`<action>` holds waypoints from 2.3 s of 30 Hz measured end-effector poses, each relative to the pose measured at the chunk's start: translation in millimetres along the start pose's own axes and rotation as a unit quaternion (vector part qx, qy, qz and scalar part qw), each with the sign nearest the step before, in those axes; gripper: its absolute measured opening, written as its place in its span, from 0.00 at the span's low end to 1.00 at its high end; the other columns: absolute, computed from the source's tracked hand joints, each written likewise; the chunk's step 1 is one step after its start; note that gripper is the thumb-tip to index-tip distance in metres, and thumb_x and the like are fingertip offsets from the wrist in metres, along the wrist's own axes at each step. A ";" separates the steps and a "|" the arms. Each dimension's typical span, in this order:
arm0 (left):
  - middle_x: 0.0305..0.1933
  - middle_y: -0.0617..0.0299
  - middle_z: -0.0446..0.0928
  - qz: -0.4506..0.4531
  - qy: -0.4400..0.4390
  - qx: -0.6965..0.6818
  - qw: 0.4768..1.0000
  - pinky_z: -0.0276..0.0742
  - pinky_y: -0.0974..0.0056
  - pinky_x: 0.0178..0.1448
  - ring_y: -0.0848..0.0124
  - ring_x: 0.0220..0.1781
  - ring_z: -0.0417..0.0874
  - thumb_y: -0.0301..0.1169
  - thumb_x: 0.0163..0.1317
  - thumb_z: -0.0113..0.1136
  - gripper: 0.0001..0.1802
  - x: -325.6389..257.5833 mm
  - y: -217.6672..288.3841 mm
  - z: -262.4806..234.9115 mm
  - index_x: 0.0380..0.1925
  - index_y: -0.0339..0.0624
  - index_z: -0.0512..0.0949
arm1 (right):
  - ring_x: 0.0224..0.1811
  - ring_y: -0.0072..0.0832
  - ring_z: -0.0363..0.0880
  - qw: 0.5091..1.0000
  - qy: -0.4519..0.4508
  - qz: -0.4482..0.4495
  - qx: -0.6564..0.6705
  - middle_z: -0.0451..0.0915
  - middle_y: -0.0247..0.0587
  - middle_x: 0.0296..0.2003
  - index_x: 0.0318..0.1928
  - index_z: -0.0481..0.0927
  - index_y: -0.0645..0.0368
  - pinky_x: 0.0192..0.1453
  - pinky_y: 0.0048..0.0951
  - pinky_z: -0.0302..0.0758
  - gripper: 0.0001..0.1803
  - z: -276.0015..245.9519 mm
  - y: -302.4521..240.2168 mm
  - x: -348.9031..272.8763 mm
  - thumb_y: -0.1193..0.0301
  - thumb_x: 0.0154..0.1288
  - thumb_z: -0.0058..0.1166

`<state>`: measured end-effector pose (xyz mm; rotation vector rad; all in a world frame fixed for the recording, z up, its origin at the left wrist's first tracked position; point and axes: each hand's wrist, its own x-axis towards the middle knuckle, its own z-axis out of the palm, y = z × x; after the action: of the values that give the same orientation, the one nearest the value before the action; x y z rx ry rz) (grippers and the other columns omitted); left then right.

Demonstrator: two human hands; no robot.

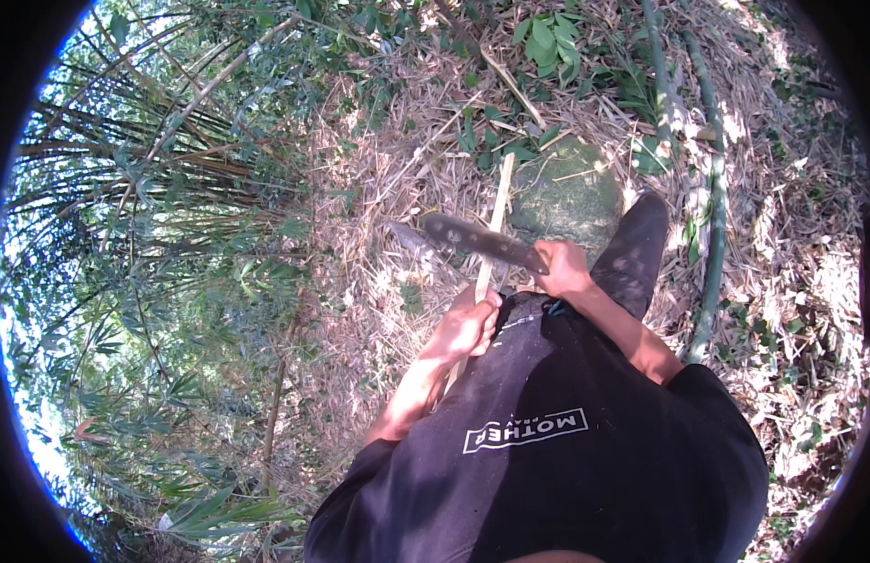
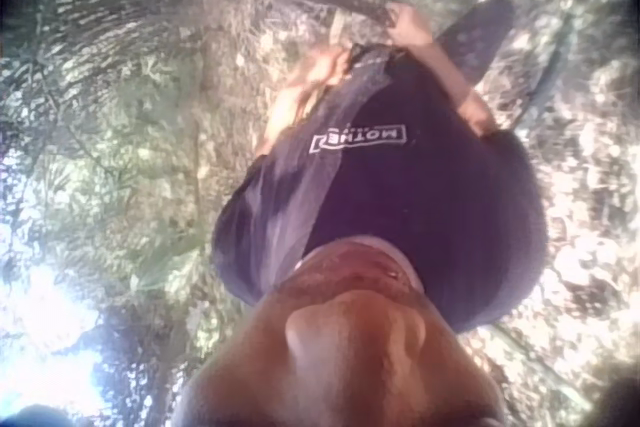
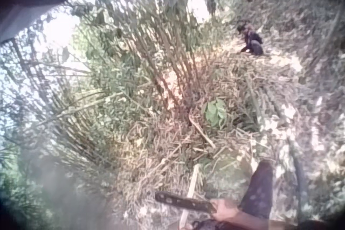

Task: The person uses a machete to shave a long, thin bamboo stick, repeatedly scraping the blade along the stick's length to smooth and thin it. The person holds the stick with one hand and the tool with the other, working in a forest setting.

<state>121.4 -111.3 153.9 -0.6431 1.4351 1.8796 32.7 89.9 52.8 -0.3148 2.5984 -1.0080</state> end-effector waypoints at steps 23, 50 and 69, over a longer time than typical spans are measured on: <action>0.22 0.73 0.66 -0.062 -0.010 0.069 0.996 0.56 0.72 0.16 0.81 0.16 0.62 0.31 0.73 0.46 0.06 -4.5 -15.2 -5.3 0.40 0.44 0.71 | 0.32 0.50 0.85 0.998 -0.001 0.000 -0.065 0.84 0.50 0.27 0.34 0.84 0.55 0.41 0.47 0.80 0.16 9.0 14.3 13.6 0.58 0.48 0.63; 0.22 0.67 0.71 0.106 0.065 -0.004 0.992 0.64 0.73 0.18 0.79 0.15 0.68 0.44 0.76 0.52 0.17 2.3 -12.5 -52.3 0.32 0.43 0.69 | 0.17 0.30 0.72 0.694 0.047 0.335 0.635 0.72 0.37 0.17 0.25 0.74 0.58 0.24 0.34 0.73 0.10 84.7 184.3 66.0 0.67 0.61 0.51; 0.18 0.70 0.66 0.132 0.135 0.124 0.974 0.65 0.72 0.19 0.80 0.14 0.65 0.42 0.73 0.58 0.17 -2.7 -21.8 -63.4 0.30 0.42 0.69 | 0.17 0.28 0.72 0.739 0.056 0.307 0.597 0.73 0.37 0.18 0.26 0.75 0.60 0.24 0.32 0.74 0.09 92.0 179.9 70.1 0.68 0.58 0.53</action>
<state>138.6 -169.3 125.0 -0.6281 1.9800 1.8137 -11.3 141.7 -149.9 0.8692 1.3806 -2.0777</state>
